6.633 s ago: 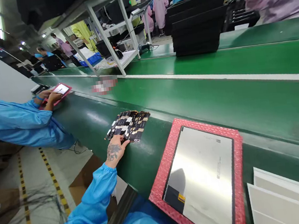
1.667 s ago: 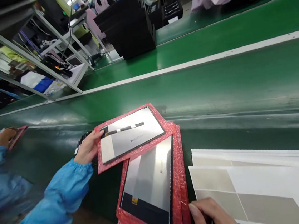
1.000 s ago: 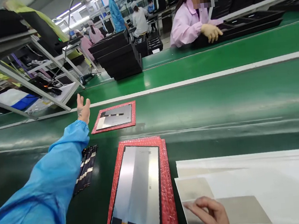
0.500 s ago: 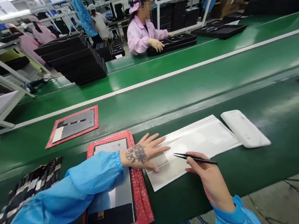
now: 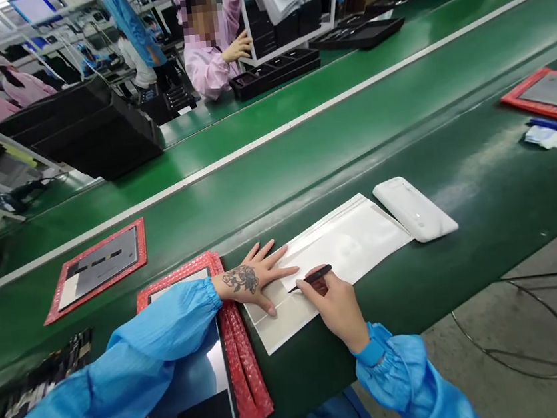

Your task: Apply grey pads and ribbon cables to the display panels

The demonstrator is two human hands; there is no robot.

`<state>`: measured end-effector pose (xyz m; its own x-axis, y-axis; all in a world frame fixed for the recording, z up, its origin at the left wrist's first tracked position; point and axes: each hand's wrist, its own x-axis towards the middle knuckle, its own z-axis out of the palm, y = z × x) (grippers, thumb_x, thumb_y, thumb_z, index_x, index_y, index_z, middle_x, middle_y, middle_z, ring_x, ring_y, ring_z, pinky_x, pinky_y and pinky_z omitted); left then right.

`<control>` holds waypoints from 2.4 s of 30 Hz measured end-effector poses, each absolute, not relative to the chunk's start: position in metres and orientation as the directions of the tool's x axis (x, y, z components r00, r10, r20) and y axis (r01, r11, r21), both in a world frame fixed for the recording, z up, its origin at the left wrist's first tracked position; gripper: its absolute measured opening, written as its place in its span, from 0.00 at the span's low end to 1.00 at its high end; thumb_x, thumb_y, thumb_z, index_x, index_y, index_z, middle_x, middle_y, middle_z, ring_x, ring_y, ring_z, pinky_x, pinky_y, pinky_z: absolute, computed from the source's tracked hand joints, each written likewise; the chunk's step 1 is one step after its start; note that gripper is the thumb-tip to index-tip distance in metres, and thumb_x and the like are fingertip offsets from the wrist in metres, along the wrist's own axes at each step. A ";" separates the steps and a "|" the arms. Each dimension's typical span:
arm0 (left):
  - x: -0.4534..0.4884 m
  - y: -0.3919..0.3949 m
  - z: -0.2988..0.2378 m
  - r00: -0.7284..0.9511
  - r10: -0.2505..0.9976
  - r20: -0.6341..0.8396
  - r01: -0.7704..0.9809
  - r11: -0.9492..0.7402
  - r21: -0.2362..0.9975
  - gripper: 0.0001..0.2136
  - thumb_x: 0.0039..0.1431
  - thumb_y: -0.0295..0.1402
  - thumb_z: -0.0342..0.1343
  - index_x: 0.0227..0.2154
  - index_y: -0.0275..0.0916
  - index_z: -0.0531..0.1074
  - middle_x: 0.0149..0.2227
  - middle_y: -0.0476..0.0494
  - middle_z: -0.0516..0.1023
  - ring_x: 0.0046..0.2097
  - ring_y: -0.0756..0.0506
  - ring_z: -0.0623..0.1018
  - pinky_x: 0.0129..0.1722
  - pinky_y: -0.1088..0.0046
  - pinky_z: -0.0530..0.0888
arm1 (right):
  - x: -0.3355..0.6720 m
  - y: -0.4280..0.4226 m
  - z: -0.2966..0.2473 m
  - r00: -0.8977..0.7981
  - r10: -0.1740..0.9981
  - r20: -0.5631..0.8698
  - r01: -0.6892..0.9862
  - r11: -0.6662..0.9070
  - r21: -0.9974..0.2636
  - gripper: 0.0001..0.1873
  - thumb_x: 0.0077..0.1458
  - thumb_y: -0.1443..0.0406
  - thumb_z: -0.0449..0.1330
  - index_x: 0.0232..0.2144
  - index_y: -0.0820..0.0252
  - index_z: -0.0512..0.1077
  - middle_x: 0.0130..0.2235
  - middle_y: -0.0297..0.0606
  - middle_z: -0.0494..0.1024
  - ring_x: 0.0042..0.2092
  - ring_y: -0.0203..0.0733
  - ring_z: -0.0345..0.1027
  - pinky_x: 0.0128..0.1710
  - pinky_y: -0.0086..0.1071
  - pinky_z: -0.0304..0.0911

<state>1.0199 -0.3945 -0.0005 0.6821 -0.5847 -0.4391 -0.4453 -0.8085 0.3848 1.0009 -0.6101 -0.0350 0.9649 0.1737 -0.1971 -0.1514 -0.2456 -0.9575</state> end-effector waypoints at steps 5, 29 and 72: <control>1.019 -0.396 0.000 0.692 -0.575 -0.436 -0.432 -0.814 0.388 0.46 0.46 0.51 0.67 0.67 0.53 0.52 0.72 0.43 0.33 0.70 0.26 0.34 0.65 0.41 0.34 | 1.003 -0.611 -0.037 0.965 0.179 -0.190 -0.145 -0.240 -0.960 0.22 0.43 0.45 0.64 0.28 0.55 0.71 0.27 0.38 0.79 0.33 0.52 0.74 0.36 0.43 0.67; 1.023 -0.396 0.003 0.691 -0.563 -0.454 -0.355 -0.811 0.465 0.33 0.58 0.53 0.56 0.65 0.51 0.59 0.72 0.43 0.38 0.70 0.26 0.35 0.65 0.40 0.34 | 1.000 -0.605 -0.038 0.961 0.231 -0.156 -0.128 -0.129 -0.983 0.19 0.50 0.49 0.64 0.31 0.58 0.71 0.28 0.37 0.79 0.32 0.47 0.77 0.35 0.38 0.72; 0.774 -0.342 0.010 0.821 0.264 -0.506 0.425 0.307 0.851 0.21 0.42 0.50 0.65 0.24 0.36 0.68 0.21 0.51 0.70 0.21 0.54 0.65 0.19 0.79 0.61 | 0.890 -0.551 0.008 0.959 0.205 -0.194 -0.199 0.003 -0.980 0.18 0.33 0.54 0.76 0.25 0.53 0.75 0.27 0.34 0.80 0.26 0.41 0.74 0.29 0.33 0.76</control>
